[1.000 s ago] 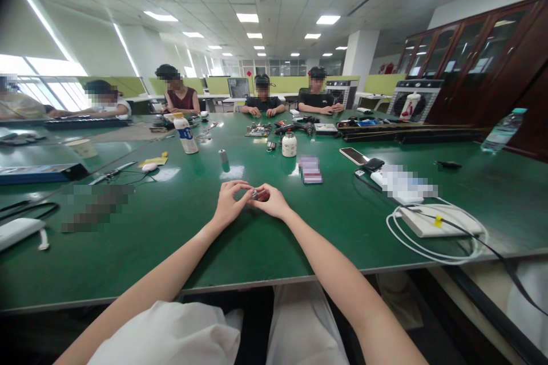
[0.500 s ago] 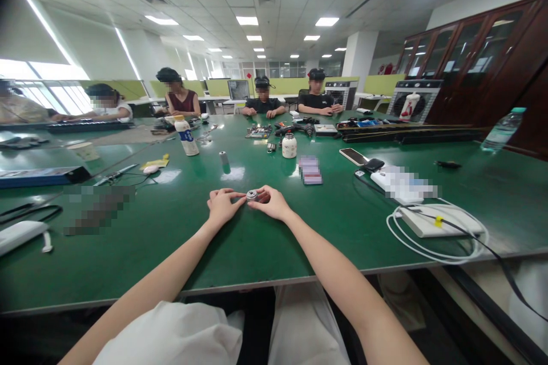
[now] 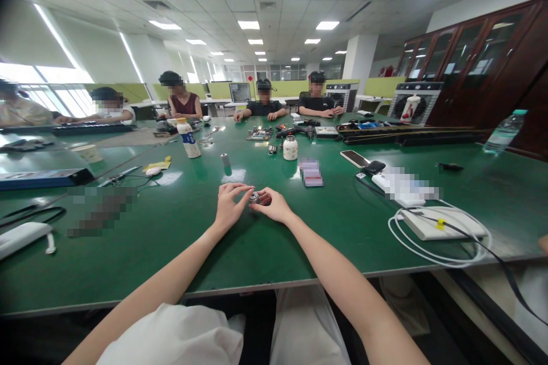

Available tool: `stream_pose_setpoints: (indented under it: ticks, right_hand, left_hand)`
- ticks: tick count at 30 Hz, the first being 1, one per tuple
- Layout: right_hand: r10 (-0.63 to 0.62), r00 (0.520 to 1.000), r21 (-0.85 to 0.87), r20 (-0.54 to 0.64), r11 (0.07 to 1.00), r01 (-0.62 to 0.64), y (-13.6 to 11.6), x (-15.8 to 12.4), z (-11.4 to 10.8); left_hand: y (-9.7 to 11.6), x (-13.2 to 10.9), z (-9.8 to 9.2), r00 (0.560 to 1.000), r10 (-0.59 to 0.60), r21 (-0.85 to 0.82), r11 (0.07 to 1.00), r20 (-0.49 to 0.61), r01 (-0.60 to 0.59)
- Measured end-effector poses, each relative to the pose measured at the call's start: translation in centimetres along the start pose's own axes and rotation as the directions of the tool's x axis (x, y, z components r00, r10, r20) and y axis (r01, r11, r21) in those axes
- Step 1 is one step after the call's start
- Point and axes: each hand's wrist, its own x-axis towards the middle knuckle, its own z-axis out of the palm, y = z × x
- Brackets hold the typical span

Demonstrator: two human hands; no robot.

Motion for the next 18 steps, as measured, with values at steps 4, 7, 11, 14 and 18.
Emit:
stream_pose_setpoints:
  ticks: [4, 7, 11, 14, 18]
  right_hand:
    - [-0.007, 1.000, 0.014, 0.000, 1.000, 0.007, -0.03, 0.00, 0.02]
    - [-0.006, 1.000, 0.015, 0.006, 1.000, 0.006, -0.08, -0.04, -0.02]
    - [-0.006, 1.000, 0.007, 0.005, 1.000, 0.006, -0.13, -0.09, -0.07]
    - [-0.008, 1.000, 0.009, 0.004, 1.000, 0.008, -0.13, -0.08, -0.05]
    - [-0.007, 1.000, 0.012, 0.011, 1.000, 0.007, -0.02, -0.01, -0.02]
  left_hand:
    - [0.19, -0.16, 0.05, 0.999, -0.015, -0.009, 1.000, 0.039, 0.015]
    - [0.09, -0.11, -0.04, 0.998, -0.027, -0.023, 0.999, 0.055, 0.028]
    - [0.17, -0.04, -0.21, 0.996, -0.025, -0.043, 0.999, 0.090, 0.029]
    - [0.30, -0.06, -0.32, 0.994, -0.024, -0.054, 0.998, 0.111, 0.031]
    - [0.30, -0.09, -0.34, 0.990, -0.032, -0.073, 0.996, 0.136, 0.042]
